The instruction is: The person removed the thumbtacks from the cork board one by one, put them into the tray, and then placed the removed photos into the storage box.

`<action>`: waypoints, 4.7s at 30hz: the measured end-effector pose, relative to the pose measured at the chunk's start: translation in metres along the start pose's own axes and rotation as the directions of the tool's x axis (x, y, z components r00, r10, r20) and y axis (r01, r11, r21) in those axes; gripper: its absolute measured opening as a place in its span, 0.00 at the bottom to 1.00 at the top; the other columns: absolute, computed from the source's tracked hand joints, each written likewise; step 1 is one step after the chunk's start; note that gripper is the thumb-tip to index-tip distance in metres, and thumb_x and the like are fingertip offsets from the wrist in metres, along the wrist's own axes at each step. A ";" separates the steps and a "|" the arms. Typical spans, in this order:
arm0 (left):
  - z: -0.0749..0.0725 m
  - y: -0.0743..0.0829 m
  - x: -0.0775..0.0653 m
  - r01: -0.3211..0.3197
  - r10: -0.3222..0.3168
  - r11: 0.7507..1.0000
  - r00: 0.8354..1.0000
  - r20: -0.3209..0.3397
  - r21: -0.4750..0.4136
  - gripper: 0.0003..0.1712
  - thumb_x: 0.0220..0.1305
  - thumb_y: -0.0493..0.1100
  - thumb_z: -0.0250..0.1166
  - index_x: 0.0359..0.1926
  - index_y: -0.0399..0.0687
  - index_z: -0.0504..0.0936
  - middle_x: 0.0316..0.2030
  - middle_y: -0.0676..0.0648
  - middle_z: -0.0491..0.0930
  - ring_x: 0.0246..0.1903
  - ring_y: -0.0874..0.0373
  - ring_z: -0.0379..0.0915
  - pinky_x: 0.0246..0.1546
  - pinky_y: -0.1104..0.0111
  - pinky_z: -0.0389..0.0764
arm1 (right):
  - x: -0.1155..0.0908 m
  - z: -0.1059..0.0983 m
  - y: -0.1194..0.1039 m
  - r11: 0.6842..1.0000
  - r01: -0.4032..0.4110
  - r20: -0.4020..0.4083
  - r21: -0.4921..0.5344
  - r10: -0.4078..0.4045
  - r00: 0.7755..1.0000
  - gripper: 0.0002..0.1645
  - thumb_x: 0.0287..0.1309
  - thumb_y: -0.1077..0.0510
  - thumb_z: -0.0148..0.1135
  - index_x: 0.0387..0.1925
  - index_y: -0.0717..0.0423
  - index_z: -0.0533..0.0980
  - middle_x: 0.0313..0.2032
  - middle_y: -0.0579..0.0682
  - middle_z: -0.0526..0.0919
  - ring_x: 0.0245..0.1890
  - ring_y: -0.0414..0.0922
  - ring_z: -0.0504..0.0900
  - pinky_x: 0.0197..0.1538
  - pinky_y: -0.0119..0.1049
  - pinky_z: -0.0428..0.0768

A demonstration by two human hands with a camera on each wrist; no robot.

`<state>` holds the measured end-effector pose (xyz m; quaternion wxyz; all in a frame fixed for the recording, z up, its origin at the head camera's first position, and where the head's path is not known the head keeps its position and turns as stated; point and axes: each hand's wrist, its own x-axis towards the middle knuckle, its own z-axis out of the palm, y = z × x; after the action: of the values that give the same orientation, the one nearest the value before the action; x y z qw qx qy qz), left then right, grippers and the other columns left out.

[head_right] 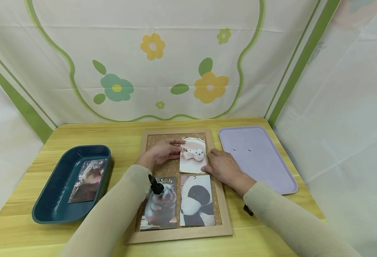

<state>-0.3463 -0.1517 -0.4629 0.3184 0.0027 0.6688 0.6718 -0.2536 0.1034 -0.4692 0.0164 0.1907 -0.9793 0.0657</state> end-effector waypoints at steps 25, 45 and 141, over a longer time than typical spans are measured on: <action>-0.019 -0.005 -0.006 -0.020 0.022 1.000 0.992 -0.126 0.016 0.18 0.70 0.31 0.68 0.59 0.45 0.81 0.45 0.48 0.76 0.38 0.58 0.82 0.36 0.68 0.86 | -0.003 0.006 0.002 0.997 0.065 -0.082 -0.051 -0.069 0.994 0.43 0.67 0.34 0.67 0.62 0.68 0.79 0.61 0.67 0.82 0.59 0.65 0.83 0.60 0.61 0.81; -0.041 0.000 -0.023 -0.068 0.064 0.997 0.990 -0.126 -0.031 0.20 0.71 0.34 0.69 0.62 0.45 0.80 0.45 0.48 0.83 0.38 0.57 0.83 0.36 0.68 0.87 | -0.004 0.008 0.003 0.997 0.052 -0.065 -0.055 -0.056 0.996 0.43 0.68 0.34 0.66 0.65 0.67 0.78 0.64 0.67 0.80 0.62 0.65 0.82 0.63 0.61 0.80; -0.277 -0.001 -0.225 -0.070 0.098 0.972 0.989 -0.115 0.225 0.16 0.78 0.34 0.61 0.56 0.61 0.80 0.45 0.57 0.85 0.42 0.59 0.85 0.42 0.63 0.90 | -0.011 0.007 0.011 1.000 0.015 -0.053 -0.005 -0.015 0.998 0.44 0.70 0.35 0.65 0.68 0.67 0.75 0.66 0.67 0.78 0.64 0.65 0.80 0.64 0.63 0.78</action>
<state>-0.2859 -0.4975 -0.3981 0.2447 0.0241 0.7572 0.6051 -0.2481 0.1168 -0.4778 0.0435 0.1961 -0.9772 0.0686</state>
